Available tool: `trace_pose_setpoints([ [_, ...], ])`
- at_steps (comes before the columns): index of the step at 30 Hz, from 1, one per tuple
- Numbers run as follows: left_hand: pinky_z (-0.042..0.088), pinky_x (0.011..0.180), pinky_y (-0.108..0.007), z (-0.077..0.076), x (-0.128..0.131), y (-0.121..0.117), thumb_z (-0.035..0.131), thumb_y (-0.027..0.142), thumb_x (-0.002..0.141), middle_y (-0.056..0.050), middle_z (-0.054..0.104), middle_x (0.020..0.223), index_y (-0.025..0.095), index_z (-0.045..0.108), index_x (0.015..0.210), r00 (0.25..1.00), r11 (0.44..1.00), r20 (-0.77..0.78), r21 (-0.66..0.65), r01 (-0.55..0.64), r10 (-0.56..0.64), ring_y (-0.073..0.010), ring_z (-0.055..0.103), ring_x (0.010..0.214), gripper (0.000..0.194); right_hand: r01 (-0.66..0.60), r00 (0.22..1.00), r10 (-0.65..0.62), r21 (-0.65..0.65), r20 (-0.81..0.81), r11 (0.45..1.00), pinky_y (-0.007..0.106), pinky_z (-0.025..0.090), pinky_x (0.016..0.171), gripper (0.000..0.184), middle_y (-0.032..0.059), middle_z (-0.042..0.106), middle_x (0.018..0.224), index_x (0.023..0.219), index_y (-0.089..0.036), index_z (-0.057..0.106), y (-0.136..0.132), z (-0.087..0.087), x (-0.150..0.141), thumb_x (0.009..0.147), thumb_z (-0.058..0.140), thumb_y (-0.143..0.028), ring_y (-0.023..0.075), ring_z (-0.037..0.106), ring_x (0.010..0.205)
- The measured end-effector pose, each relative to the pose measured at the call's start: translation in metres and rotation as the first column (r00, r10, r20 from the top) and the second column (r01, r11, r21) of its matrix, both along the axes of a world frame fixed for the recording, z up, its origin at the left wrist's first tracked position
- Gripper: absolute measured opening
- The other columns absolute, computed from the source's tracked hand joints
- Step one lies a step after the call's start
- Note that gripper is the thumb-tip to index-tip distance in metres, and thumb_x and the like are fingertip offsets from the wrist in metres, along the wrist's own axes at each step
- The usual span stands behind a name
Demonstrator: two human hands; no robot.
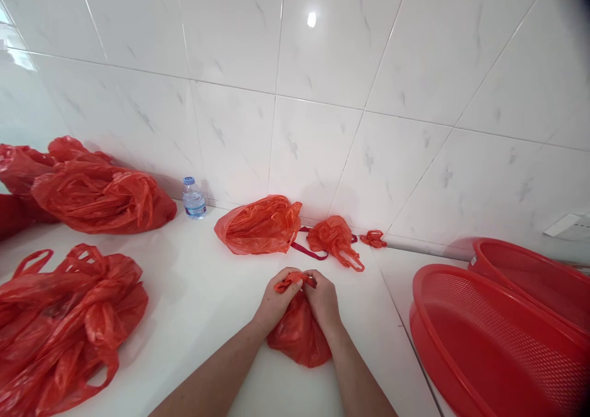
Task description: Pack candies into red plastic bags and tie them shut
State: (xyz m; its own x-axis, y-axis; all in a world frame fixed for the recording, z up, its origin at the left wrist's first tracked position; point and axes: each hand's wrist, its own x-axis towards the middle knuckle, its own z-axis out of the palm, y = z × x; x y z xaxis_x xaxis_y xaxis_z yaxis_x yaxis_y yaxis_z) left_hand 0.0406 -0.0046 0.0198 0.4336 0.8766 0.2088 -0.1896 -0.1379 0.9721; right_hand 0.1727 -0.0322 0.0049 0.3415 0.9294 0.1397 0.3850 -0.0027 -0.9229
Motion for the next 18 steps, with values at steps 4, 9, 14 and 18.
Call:
trace_pose_setpoints([
  [4, 0.043, 0.088, -0.031, 0.002, 0.000, -0.004, 0.053, 0.036, 0.084, -0.005, 0.063, 0.100, 0.019, 0.061, 0.099, 1.000, 1.000, 0.002, -0.005, 0.027, -0.027, -0.0203, 0.057, 0.095, 0.024, 0.001, 1.000, -0.001, 0.006, -0.012, 1.000, 0.028, 0.039, 0.058, 0.015, -0.0015, 0.066, 0.071, 0.078, -0.028, 0.065, -0.001, 0.000, 0.001, 0.079, 0.050, -0.030, 0.0176, 0.056, 0.064],
  [9, 0.042, 0.092, -0.034, -0.002, 0.000, -0.003, 0.046, 0.041, 0.089, -0.006, 0.063, 0.106, 0.019, 0.060, 0.107, 1.000, 1.000, 0.010, -0.008, 0.021, -0.020, -0.0210, 0.057, 0.099, 0.032, -0.026, 0.976, 0.035, 0.045, -0.213, 0.999, 0.029, 0.042, 0.066, 0.018, -0.0011, 0.068, 0.079, 0.079, -0.026, 0.067, 0.002, 0.002, 0.002, 0.073, 0.051, -0.022, 0.0185, 0.058, 0.073],
  [14, 0.041, 0.095, -0.036, -0.003, -0.001, 0.000, 0.048, 0.037, 0.088, -0.008, 0.062, 0.111, 0.020, 0.063, 0.108, 0.998, 0.993, -0.050, 0.106, 0.047, -0.042, -0.0222, 0.056, 0.104, 0.030, -0.068, 0.926, 0.083, 0.053, -0.370, 0.996, 0.028, 0.043, 0.066, 0.022, 0.0006, 0.068, 0.085, 0.085, -0.022, 0.069, 0.005, 0.000, 0.011, 0.068, 0.054, -0.020, 0.0162, 0.056, 0.069],
  [18, 0.043, 0.090, -0.034, -0.003, -0.001, -0.001, 0.048, 0.032, 0.088, -0.006, 0.062, 0.102, 0.023, 0.066, 0.105, 0.990, 0.971, -0.138, 0.240, 0.021, 0.012, -0.0199, 0.057, 0.095, 0.026, -0.113, 0.887, 0.125, 0.054, -0.444, 0.992, 0.027, 0.043, 0.064, 0.024, 0.0006, 0.067, 0.079, 0.090, -0.020, 0.068, 0.006, -0.001, 0.017, 0.068, 0.058, -0.026, 0.0147, 0.055, 0.065],
])
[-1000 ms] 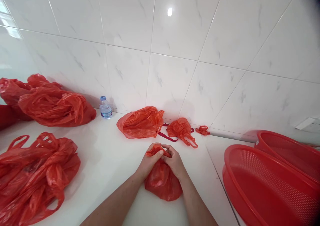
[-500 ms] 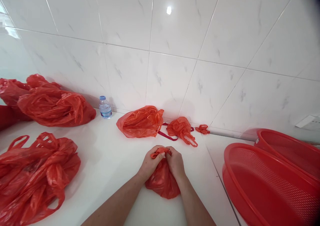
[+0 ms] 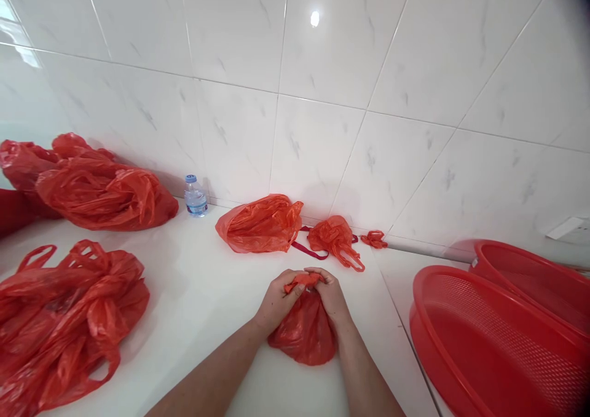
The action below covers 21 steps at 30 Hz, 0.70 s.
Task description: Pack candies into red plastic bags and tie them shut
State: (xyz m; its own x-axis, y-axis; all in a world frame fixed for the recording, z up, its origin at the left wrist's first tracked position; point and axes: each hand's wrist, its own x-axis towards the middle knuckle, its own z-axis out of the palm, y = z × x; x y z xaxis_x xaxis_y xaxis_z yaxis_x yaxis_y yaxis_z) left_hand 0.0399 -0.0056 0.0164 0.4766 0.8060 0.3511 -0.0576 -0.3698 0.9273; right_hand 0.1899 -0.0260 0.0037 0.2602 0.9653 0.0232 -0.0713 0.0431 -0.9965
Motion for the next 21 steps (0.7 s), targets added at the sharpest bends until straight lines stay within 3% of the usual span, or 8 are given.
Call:
trace_pose_setpoints([
  [4, 0.045, 0.081, -0.031, 0.001, 0.000, -0.002, 0.053, 0.026, 0.084, -0.004, 0.060, 0.093, 0.026, 0.065, 0.108, 0.991, 0.992, -0.129, 0.124, -0.013, 0.029, -0.0186, 0.056, 0.086, 0.027, -0.007, 1.000, 0.007, 0.003, -0.024, 1.000, 0.026, 0.041, 0.062, 0.020, -0.0005, 0.065, 0.072, 0.085, -0.020, 0.067, -0.001, 0.002, 0.000, 0.066, 0.060, -0.024, 0.0143, 0.054, 0.063],
  [9, 0.044, 0.078, -0.029, -0.001, 0.000, -0.003, 0.050, 0.018, 0.082, -0.003, 0.059, 0.091, 0.027, 0.067, 0.099, 0.982, 0.980, -0.183, 0.198, -0.005, 0.042, -0.0174, 0.056, 0.082, 0.026, -0.047, 0.997, 0.047, 0.001, -0.053, 0.999, 0.026, 0.040, 0.061, 0.017, -0.0013, 0.064, 0.072, 0.081, -0.020, 0.066, -0.005, 0.006, -0.002, 0.064, 0.065, -0.023, 0.0142, 0.053, 0.063],
  [15, 0.045, 0.075, -0.028, -0.002, -0.002, -0.001, 0.046, 0.013, 0.080, -0.003, 0.059, 0.088, 0.027, 0.068, 0.098, 0.982, 0.980, -0.178, 0.197, -0.032, 0.068, -0.0170, 0.055, 0.078, 0.032, -0.190, 0.938, 0.167, -0.050, -0.304, 0.980, 0.027, 0.043, 0.063, 0.029, -0.0019, 0.064, 0.076, 0.092, -0.023, 0.063, -0.012, 0.008, 0.003, 0.063, 0.070, -0.024, 0.0147, 0.056, 0.064],
  [18, 0.045, 0.075, -0.028, -0.002, -0.002, -0.001, 0.045, 0.012, 0.079, -0.003, 0.058, 0.087, 0.026, 0.068, 0.096, 0.982, 0.980, -0.172, 0.195, -0.044, 0.078, -0.0170, 0.056, 0.078, 0.031, -0.238, 0.895, 0.222, 0.007, -0.388, 0.971, 0.029, 0.045, 0.072, 0.033, 0.0001, 0.066, 0.085, 0.095, -0.023, 0.063, -0.014, 0.007, 0.007, 0.063, 0.071, -0.024, 0.0165, 0.059, 0.073],
  [21, 0.045, 0.081, -0.030, -0.001, -0.003, -0.001, 0.045, 0.012, 0.079, -0.003, 0.060, 0.092, 0.026, 0.066, 0.099, 0.983, 0.982, -0.163, 0.178, -0.059, 0.088, -0.0186, 0.057, 0.086, 0.032, -0.193, 0.870, 0.204, 0.072, -0.450, 0.979, 0.033, 0.046, 0.078, 0.024, 0.0030, 0.066, 0.089, 0.089, -0.021, 0.065, -0.014, 0.004, 0.011, 0.069, 0.067, -0.034, 0.0188, 0.060, 0.080],
])
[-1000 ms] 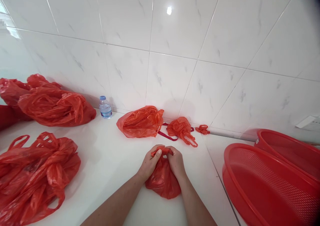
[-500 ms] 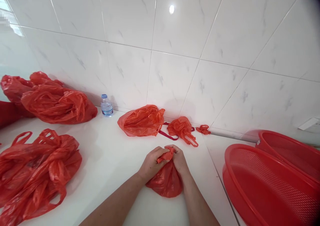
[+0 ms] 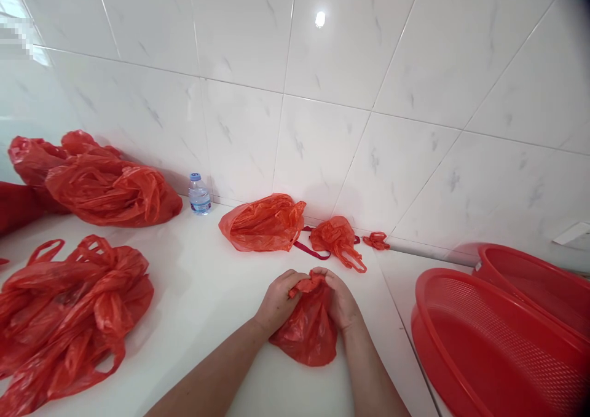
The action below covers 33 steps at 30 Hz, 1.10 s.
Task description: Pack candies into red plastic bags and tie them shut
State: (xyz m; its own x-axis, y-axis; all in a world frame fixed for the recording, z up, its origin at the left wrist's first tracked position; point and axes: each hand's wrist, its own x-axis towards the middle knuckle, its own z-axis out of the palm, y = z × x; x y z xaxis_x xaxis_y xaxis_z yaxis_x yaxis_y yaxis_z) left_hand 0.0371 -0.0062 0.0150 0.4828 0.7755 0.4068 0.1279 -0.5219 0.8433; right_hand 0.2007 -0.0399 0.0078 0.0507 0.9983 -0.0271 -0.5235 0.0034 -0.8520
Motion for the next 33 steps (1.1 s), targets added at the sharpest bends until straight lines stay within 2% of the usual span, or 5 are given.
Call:
trace_pose_setpoints([
  [6, 0.040, 0.095, -0.037, -0.001, -0.003, -0.001, 0.042, 0.019, 0.086, -0.007, 0.058, 0.110, 0.025, 0.051, 0.127, 0.995, 0.999, 0.090, -0.010, -0.031, 0.032, -0.0208, 0.053, 0.104, 0.042, 0.339, 0.936, -0.338, 0.009, 0.101, 0.941, 0.033, 0.048, 0.069, 0.026, -0.0002, 0.065, 0.076, 0.087, -0.024, 0.062, 0.008, -0.009, 0.014, 0.065, 0.071, -0.035, 0.0178, 0.060, 0.069],
  [9, 0.038, 0.096, -0.037, -0.001, -0.006, 0.002, 0.040, 0.025, 0.090, -0.008, 0.057, 0.111, 0.024, 0.047, 0.131, 0.988, 0.997, 0.138, 0.029, -0.067, 0.062, -0.0212, 0.052, 0.105, 0.042, 0.574, 0.753, -0.560, 0.073, 0.345, 0.816, 0.032, 0.047, 0.064, 0.024, -0.0006, 0.063, 0.075, 0.086, -0.024, 0.061, 0.009, -0.012, 0.029, 0.065, 0.066, -0.034, 0.0177, 0.058, 0.066],
  [18, 0.039, 0.064, -0.027, -0.004, -0.011, 0.009, 0.038, 0.041, 0.091, -0.001, 0.053, 0.067, 0.019, 0.054, 0.067, 0.912, 0.934, 0.215, -0.152, -0.323, 0.350, -0.0167, 0.050, 0.066, 0.036, 0.842, 0.261, -0.657, 0.166, 0.707, 0.513, 0.034, 0.038, 0.078, 0.017, 0.0038, 0.064, 0.087, 0.081, -0.022, 0.060, -0.005, -0.006, 0.058, 0.068, 0.049, -0.024, 0.0225, 0.054, 0.085],
  [26, 0.036, 0.099, -0.039, -0.012, -0.011, 0.015, 0.049, 0.038, 0.087, -0.010, 0.050, 0.126, 0.024, 0.051, 0.122, 0.895, 0.922, 0.243, 0.005, -0.388, 0.375, -0.0255, 0.044, 0.119, 0.038, 0.596, 0.433, -0.516, 0.195, 0.739, 0.779, 0.035, 0.042, 0.079, 0.017, 0.0043, 0.067, 0.091, 0.081, -0.025, 0.066, 0.012, -0.018, 0.037, 0.067, 0.057, -0.027, 0.0254, 0.058, 0.087],
  [33, 0.028, 0.105, -0.050, -0.014, 0.007, -0.006, 0.072, 0.027, 0.061, -0.005, 0.042, 0.140, 0.036, 0.047, 0.129, 0.947, 0.954, -0.290, 0.295, -0.050, 0.140, -0.0327, 0.039, 0.124, 0.073, 0.228, 0.554, -0.272, 0.170, 0.787, 0.959, 0.032, 0.046, 0.075, 0.020, 0.0042, 0.063, 0.091, 0.085, -0.022, 0.062, 0.015, -0.012, -0.001, 0.081, 0.050, -0.037, 0.0210, 0.058, 0.083],
])
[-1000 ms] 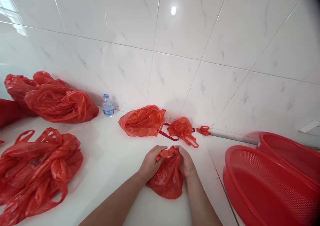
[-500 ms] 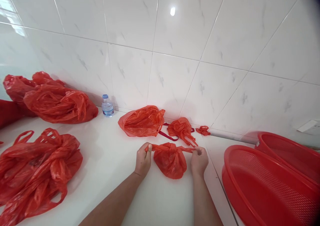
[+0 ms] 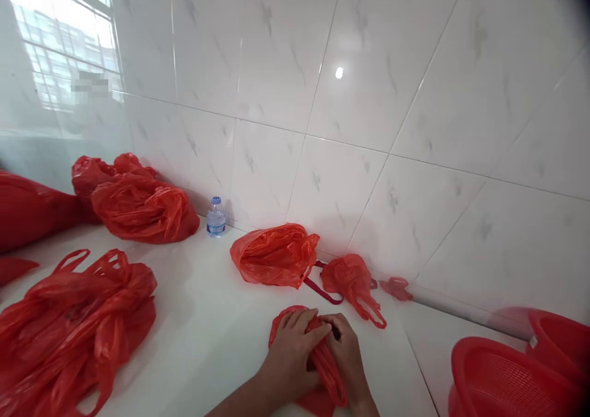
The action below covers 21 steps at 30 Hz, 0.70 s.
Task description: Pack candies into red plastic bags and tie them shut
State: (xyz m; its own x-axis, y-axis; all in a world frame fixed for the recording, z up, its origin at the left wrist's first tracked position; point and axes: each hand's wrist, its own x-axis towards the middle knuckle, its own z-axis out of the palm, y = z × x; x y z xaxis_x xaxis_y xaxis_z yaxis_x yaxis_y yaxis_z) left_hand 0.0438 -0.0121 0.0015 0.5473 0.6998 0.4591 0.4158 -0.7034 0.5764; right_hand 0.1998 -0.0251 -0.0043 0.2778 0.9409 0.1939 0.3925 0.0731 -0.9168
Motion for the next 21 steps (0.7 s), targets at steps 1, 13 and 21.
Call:
trace_pose_setpoints([
  [1, 0.030, 0.103, -0.048, 0.002, 0.001, -0.002, 0.068, 0.024, 0.063, -0.004, 0.049, 0.133, 0.035, 0.049, 0.127, 0.999, 0.999, -0.031, -0.025, -0.023, 0.022, -0.0298, 0.044, 0.119, 0.068, 0.047, 0.999, -0.047, 0.005, 0.012, 0.999, 0.032, 0.045, 0.078, 0.022, 0.0047, 0.062, 0.095, 0.089, -0.022, 0.062, 0.000, 0.000, 0.003, 0.081, 0.050, -0.038, 0.0214, 0.058, 0.087],
  [13, 0.046, 0.077, -0.027, 0.051, -0.074, 0.004, 0.044, 0.007, 0.070, 0.000, 0.067, 0.092, 0.023, 0.064, 0.095, 0.874, 0.896, 0.204, -0.156, -0.415, 0.441, -0.0161, 0.060, 0.084, 0.036, 0.279, 0.953, -0.246, -0.202, 0.174, 0.939, 0.035, 0.041, 0.081, 0.036, 0.0042, 0.064, 0.102, 0.095, -0.022, 0.064, 0.012, -0.014, 0.043, 0.072, 0.052, -0.047, 0.0247, 0.058, 0.093],
  [21, 0.042, 0.093, -0.037, 0.110, -0.220, 0.010, 0.054, 0.019, 0.075, -0.004, 0.062, 0.105, 0.018, 0.061, 0.108, 0.337, 0.258, 0.407, 0.238, -0.936, 0.849, -0.0198, 0.056, 0.099, 0.033, 0.280, 0.953, -0.244, -0.211, 0.181, 0.937, 0.032, 0.043, 0.078, 0.033, 0.0024, 0.065, 0.098, 0.094, -0.024, 0.063, 0.010, -0.007, 0.035, 0.073, 0.049, -0.045, 0.0228, 0.059, 0.089],
])
